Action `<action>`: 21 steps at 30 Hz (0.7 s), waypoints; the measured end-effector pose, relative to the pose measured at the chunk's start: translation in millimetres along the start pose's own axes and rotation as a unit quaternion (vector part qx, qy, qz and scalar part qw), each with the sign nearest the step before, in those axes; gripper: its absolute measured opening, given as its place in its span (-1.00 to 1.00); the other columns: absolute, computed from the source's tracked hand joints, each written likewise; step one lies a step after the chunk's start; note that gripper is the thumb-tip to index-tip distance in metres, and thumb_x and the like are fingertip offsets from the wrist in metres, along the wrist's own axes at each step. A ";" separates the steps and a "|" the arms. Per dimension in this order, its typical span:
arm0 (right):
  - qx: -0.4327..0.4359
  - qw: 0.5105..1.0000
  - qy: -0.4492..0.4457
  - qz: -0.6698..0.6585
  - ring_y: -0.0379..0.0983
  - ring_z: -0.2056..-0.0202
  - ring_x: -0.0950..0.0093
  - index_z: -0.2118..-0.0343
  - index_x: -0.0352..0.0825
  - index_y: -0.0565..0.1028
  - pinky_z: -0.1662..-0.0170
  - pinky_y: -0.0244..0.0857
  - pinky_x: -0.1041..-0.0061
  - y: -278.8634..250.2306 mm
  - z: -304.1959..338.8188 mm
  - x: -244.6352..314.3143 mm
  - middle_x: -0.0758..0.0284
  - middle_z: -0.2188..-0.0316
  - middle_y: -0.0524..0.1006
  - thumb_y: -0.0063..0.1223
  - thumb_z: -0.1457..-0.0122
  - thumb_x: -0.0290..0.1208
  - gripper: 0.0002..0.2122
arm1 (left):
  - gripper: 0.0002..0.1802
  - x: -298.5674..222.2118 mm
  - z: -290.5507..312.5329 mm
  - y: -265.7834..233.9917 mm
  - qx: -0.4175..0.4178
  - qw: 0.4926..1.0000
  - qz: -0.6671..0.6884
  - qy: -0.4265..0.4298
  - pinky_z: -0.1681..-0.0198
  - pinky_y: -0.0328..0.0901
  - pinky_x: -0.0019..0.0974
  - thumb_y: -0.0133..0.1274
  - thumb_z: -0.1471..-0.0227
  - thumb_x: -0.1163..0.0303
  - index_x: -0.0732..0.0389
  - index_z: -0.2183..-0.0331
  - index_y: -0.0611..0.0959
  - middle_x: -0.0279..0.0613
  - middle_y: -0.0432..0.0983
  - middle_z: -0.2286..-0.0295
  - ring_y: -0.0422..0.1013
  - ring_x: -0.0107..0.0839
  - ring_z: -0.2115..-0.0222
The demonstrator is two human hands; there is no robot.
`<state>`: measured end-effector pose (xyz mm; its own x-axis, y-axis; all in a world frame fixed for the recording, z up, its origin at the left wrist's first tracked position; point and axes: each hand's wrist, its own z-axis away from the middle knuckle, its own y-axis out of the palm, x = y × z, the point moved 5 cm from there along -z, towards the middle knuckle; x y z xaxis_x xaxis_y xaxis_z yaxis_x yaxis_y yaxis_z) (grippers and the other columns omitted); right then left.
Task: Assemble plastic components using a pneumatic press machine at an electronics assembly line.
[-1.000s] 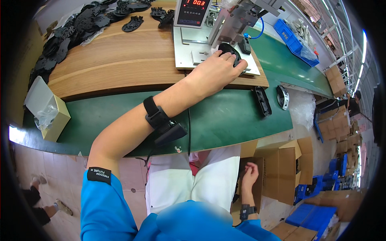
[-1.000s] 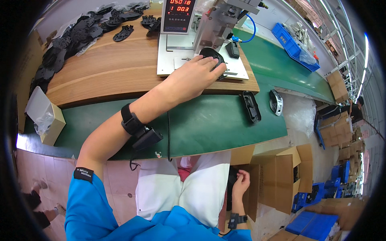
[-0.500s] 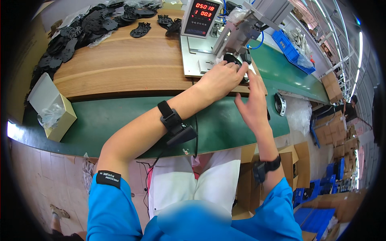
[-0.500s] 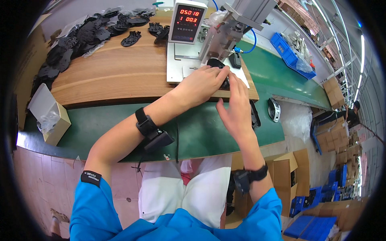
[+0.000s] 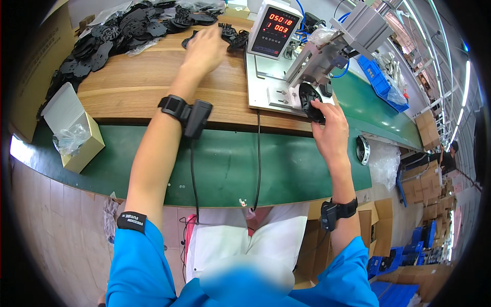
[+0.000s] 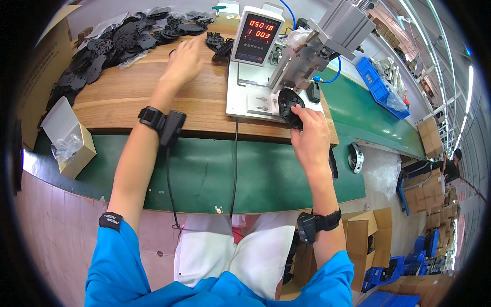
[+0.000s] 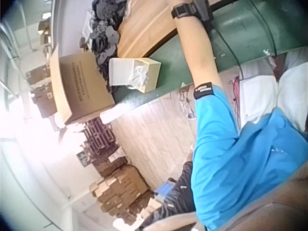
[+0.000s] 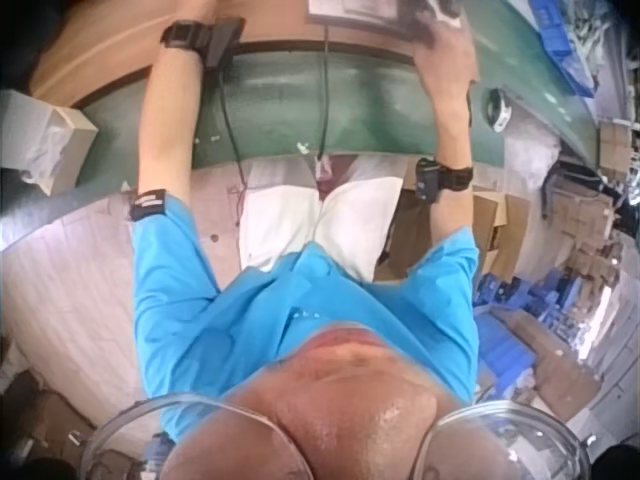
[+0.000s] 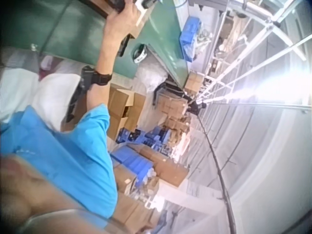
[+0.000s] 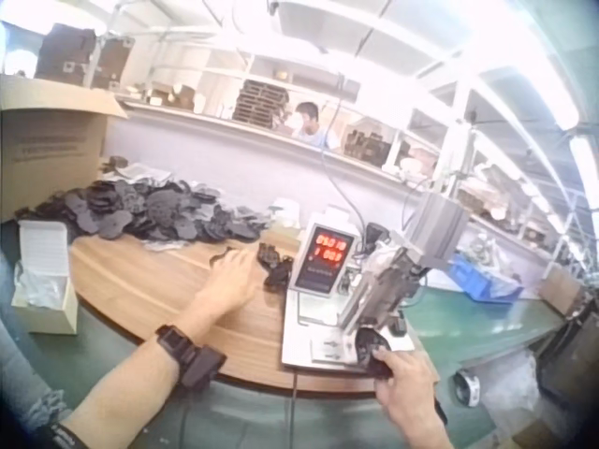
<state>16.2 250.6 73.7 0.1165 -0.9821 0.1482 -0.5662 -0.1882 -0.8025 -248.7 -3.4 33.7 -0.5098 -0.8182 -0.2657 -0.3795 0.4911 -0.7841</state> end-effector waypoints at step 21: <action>-0.062 0.997 0.033 -0.025 0.46 0.11 0.09 0.11 -0.43 0.59 -0.03 0.36 0.17 13.0 8.0 -5.8 0.16 0.21 0.61 0.10 0.05 -0.74 -0.63 | -0.23 42.3 18.3 35.9 0.134 0.972 -0.064 -0.184 -0.35 -0.09 0.43 0.01 -0.18 -0.02 0.00 -0.34 0.29 0.33 0.15 -0.31 -0.02 0.24 -0.38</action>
<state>14.7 253.9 57.8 0.0960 -0.9692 0.2267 -0.6577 -0.2327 -0.7165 -269.7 -25.8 -15.9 -0.1423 -0.9428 -0.3014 -0.1821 0.3242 -0.9283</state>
